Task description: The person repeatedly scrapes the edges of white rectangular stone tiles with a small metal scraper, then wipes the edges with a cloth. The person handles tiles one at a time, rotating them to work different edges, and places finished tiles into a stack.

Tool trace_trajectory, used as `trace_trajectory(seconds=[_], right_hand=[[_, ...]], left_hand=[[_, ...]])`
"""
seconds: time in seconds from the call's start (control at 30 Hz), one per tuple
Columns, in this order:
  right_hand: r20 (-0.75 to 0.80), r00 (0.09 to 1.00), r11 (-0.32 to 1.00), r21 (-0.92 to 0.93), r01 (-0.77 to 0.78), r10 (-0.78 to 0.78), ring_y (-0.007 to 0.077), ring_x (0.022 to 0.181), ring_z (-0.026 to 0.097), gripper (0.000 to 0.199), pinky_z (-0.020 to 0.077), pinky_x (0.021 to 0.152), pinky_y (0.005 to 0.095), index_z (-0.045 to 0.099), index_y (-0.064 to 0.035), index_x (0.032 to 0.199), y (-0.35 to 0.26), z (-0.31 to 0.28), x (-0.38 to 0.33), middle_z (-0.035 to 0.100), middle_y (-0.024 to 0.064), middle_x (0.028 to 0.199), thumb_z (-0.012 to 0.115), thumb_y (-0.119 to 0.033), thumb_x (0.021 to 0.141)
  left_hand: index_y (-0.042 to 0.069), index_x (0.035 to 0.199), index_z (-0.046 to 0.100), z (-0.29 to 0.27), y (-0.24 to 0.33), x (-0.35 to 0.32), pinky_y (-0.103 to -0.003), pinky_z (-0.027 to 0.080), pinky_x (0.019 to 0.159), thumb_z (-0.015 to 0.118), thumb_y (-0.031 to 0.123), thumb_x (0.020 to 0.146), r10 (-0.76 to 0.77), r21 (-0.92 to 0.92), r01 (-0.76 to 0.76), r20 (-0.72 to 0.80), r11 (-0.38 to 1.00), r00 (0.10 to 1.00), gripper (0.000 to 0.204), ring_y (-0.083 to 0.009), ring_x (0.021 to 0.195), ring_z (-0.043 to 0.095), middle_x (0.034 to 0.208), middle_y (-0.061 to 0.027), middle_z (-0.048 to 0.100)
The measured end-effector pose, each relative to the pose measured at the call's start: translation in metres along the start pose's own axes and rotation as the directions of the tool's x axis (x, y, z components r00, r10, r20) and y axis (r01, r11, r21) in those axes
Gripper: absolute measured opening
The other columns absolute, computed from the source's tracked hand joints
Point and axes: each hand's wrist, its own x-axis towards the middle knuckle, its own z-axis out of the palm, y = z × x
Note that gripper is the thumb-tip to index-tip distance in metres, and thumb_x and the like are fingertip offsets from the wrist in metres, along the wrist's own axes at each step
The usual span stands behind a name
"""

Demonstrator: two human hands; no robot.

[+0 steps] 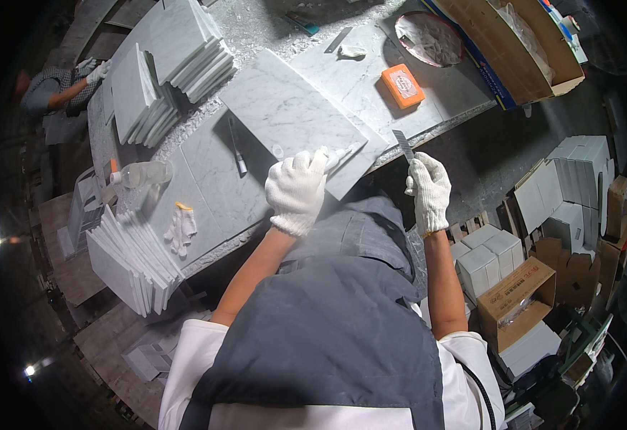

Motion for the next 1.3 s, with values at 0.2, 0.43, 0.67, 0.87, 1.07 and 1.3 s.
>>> trace_trajectory(seconds=[0.2, 0.43, 0.67, 0.87, 1.07, 1.3], right_hand=[[0.007, 1.000, 1.000, -0.001, 0.006, -0.006, 0.0079, 0.061, 0.058, 0.028, 0.0479, 0.050, 0.0215, 0.064, 0.0010, 0.119, -0.001, 0.001, -0.001, 0.065, 0.0033, 0.086, 0.070, -0.014, 0.097], [0.003, 1.000, 1.000, 0.012, 0.005, -0.005, 0.0076, 0.061, 0.057, 0.030, 0.0479, 0.050, 0.0207, 0.062, 0.0019, 0.123, -0.003, 0.002, -0.001, 0.064, 0.0029, 0.087, 0.068, -0.013, 0.098], [0.177, 0.982, 0.993, 0.078, -0.086, 0.071, 0.0070, 0.065, 0.053, 0.042, 0.0463, 0.052, 0.0202, 0.050, 0.0059, 0.141, -0.016, 0.008, -0.004, 0.057, 0.0016, 0.089, 0.058, -0.010, 0.102], [0.360, 0.924, 0.991, -0.006, -0.133, 0.126, 0.0023, 0.067, 0.053, 0.034, 0.0464, 0.058, 0.0165, 0.059, 0.0040, 0.133, -0.029, 0.021, -0.017, 0.060, -0.0037, 0.083, 0.055, -0.011, 0.102], [0.456, 0.871, 0.982, -0.045, -0.184, 0.184, 0.0144, 0.079, 0.062, 0.016, 0.0565, 0.065, 0.0263, 0.063, -0.0015, 0.112, -0.025, 0.034, -0.027, 0.064, 0.0051, 0.095, 0.063, -0.013, 0.100], [0.460, 0.868, 0.980, -0.157, -0.126, 0.185, 0.0157, 0.087, 0.066, 0.016, 0.0581, 0.073, 0.0322, 0.064, -0.0041, 0.107, -0.022, 0.044, -0.030, 0.066, 0.0044, 0.095, 0.067, -0.016, 0.097]], left_hand=[[0.023, 0.117, 0.069, 0.001, 0.000, 0.000, -0.039, 0.050, 0.075, 0.080, 0.021, 0.072, -0.013, 0.005, 0.013, 0.007, 1.000, 1.000, 0.046, -0.0210, 0.085, 0.063, 0.095, 0.0010, 0.061], [0.022, 0.112, 0.072, 0.010, -0.004, -0.008, -0.039, 0.051, 0.078, 0.081, 0.021, 0.073, -0.091, -0.090, 0.086, -0.058, 0.992, 0.994, 0.040, -0.0242, 0.089, 0.065, 0.100, 0.0002, 0.066], [0.003, 0.118, 0.066, 0.014, -0.027, -0.031, -0.041, 0.053, 0.092, 0.081, 0.020, 0.083, -0.492, -0.746, 0.297, -0.048, 0.597, 0.869, 0.042, -0.0320, 0.098, 0.067, 0.104, -0.0110, 0.068], [0.006, 0.125, 0.062, 0.015, -0.092, -0.052, -0.030, 0.052, 0.089, 0.076, 0.013, 0.089, -0.742, -0.862, 0.447, 0.135, 0.238, 0.657, 0.039, -0.0178, 0.095, 0.064, 0.109, -0.0062, 0.068], [0.007, 0.118, 0.066, 0.055, -0.159, -0.098, -0.036, 0.051, 0.088, 0.081, 0.018, 0.082, -0.879, -0.699, 0.658, 0.090, 0.280, 0.469, 0.041, -0.0226, 0.096, 0.065, 0.108, -0.0087, 0.069], [0.007, 0.115, 0.068, 0.092, -0.170, -0.133, -0.039, 0.047, 0.097, 0.085, 0.023, 0.075, -0.893, -0.622, 0.708, 0.030, 0.335, 0.449, 0.046, -0.0292, 0.111, 0.061, 0.118, -0.0125, 0.065]])
